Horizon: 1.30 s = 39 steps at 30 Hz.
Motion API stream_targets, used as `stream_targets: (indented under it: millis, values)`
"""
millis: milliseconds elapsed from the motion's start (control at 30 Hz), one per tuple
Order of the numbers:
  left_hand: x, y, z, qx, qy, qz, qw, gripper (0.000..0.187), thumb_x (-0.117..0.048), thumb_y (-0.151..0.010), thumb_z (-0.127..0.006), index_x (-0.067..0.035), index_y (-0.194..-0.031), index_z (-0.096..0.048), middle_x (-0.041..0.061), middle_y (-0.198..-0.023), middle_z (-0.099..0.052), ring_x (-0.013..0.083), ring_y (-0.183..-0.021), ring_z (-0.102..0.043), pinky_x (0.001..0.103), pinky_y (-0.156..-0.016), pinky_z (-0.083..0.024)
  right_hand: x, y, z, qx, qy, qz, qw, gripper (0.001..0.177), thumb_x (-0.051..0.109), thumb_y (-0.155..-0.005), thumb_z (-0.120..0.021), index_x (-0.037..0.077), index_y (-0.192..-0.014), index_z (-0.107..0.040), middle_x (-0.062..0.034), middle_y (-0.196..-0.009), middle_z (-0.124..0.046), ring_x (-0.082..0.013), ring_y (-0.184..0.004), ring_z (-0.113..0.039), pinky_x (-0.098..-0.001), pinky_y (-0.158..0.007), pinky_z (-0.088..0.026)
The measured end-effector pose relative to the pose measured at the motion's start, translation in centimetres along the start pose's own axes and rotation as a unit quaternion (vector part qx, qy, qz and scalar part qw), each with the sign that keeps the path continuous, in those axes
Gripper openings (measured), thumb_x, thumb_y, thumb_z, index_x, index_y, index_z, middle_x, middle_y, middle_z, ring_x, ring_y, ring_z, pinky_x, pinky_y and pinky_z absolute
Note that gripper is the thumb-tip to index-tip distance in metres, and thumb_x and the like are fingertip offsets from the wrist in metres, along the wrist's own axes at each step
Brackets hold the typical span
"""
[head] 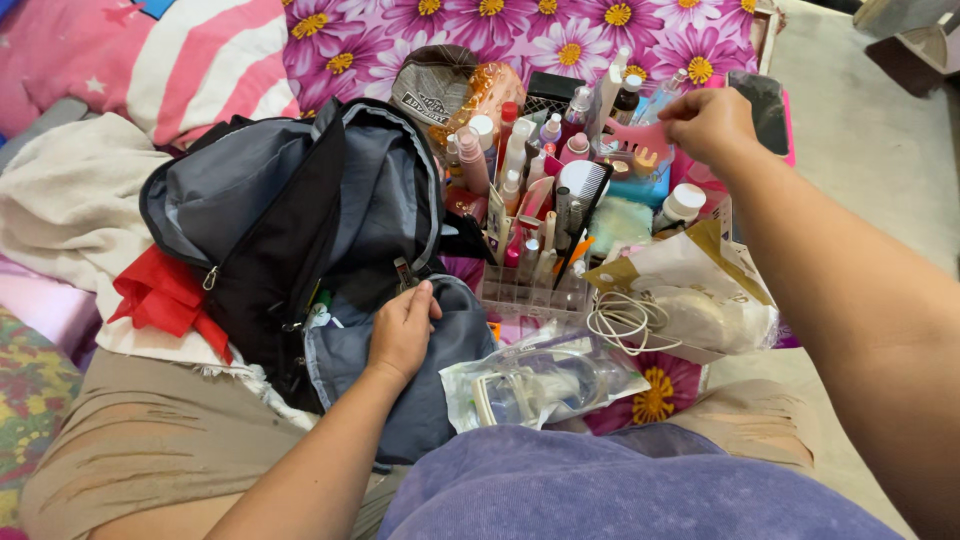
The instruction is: The person packs a black backpack with daily essentials including a hairbrush, pens, a small bottle, and a box. They place each item into the bag, then zip the main compartment and a front pocket closed.
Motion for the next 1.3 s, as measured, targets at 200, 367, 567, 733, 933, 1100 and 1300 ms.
stream_targets:
  millis: [200, 367, 567, 733, 933, 1100, 1300]
  values:
    - [-0.2, 0.1, -0.1, -0.002, -0.01, 0.003, 1.0, 0.054, -0.045, -0.101, -0.048, -0.003, -0.073, -0.067, 0.006, -0.06, -0.062, 0.0147, -0.057, -0.061, 0.031, -0.059, -0.049, 0.0, -0.3, 0.1, -0.016, -0.035, -0.056, 0.998, 0.014, 0.006, -0.083, -0.08, 0.005, -0.096, -0.077, -0.0064, -0.087, -0.077, -0.0117, -0.075, -0.074, -0.0275, -0.071, -0.059]
    - [-0.2, 0.2, 0.0, -0.002, -0.016, 0.014, 1.0, 0.053, -0.045, -0.101, -0.048, -0.004, -0.073, -0.067, 0.006, -0.059, -0.062, 0.0142, -0.057, -0.061, 0.031, -0.06, -0.049, 0.9, -1.3, 0.0, -0.035, -0.013, 0.036, 0.999, 0.014, 0.007, -0.084, -0.08, 0.005, -0.098, -0.078, -0.007, -0.087, -0.077, -0.0117, -0.077, -0.073, -0.0278, -0.072, -0.058]
    - [-0.5, 0.3, -0.1, -0.001, -0.013, 0.021, 1.0, 0.052, -0.045, -0.1, -0.05, -0.004, -0.073, -0.068, 0.005, -0.06, -0.062, 0.0134, -0.058, -0.061, 0.031, -0.06, -0.049, -0.5, -1.7, -1.7, -0.018, 0.045, 0.063, 0.997, 0.021, 0.009, -0.079, -0.085, 0.005, -0.098, -0.078, -0.0082, -0.087, -0.076, -0.0138, -0.077, -0.072, -0.0302, -0.072, -0.056]
    - [-0.5, 0.4, 0.0, 0.001, -0.022, 0.019, 1.0, 0.051, -0.044, -0.1, -0.051, -0.004, -0.074, -0.068, 0.006, -0.059, -0.062, 0.0139, -0.058, -0.061, 0.031, -0.06, -0.049, -2.3, -2.1, -2.2, 0.0, 0.05, 0.029, 0.998, 0.023, 0.012, -0.08, -0.085, 0.006, -0.101, -0.08, -0.0086, -0.088, -0.077, -0.0138, -0.077, -0.072, -0.0309, -0.073, -0.057]
    - [-0.5, 0.3, -0.1, 0.002, -0.014, 0.018, 1.0, 0.051, -0.044, -0.1, -0.051, -0.004, -0.074, -0.068, 0.006, -0.059, -0.062, 0.0141, -0.057, -0.061, 0.031, -0.06, -0.049, -3.3, -2.1, -2.4, 0.008, 0.065, 0.034, 0.997, 0.03, 0.015, -0.081, -0.084, 0.007, -0.11, -0.08, -0.0088, -0.092, -0.077, -0.0146, -0.081, -0.072, -0.0315, -0.078, -0.057]
    - [-0.1, 0.2, -0.2, 0.004, -0.016, 0.025, 1.0, 0.05, -0.043, -0.1, -0.052, -0.004, -0.074, -0.067, 0.006, -0.059, -0.061, 0.0139, -0.057, -0.061, 0.032, -0.059, -0.048, -2.4, -1.1, -1.4, 0.016, 0.053, 0.012, 0.998, 0.041, 0.018, -0.081, -0.086, 0.005, -0.119, -0.075, -0.0079, -0.097, -0.077, -0.0134, -0.084, -0.072, -0.031, -0.078, -0.057]
    - [1.8, -1.1, -0.7, 0.001, 0.01, 0.023, 1.0, 0.03, -0.032, -0.098, -0.061, -0.003, -0.089, -0.069, 0.01, -0.063, -0.064, 0.018, -0.057, -0.06, 0.035, -0.058, -0.047, 4.4, 3.9, 3.7, 0.005, 0.014, 0.108, 0.994, 0.033, 0.014, -0.087, -0.084, 0.001, -0.117, -0.076, -0.0088, -0.1, -0.076, -0.0123, -0.088, -0.07, -0.0283, -0.08, -0.056]
Point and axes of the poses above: each hand's wrist, its own y-axis away from the middle knuckle, its own z-axis out of the back of the hand, x = y × z, the point moved 7 cm from there along -y, towards the middle knuckle
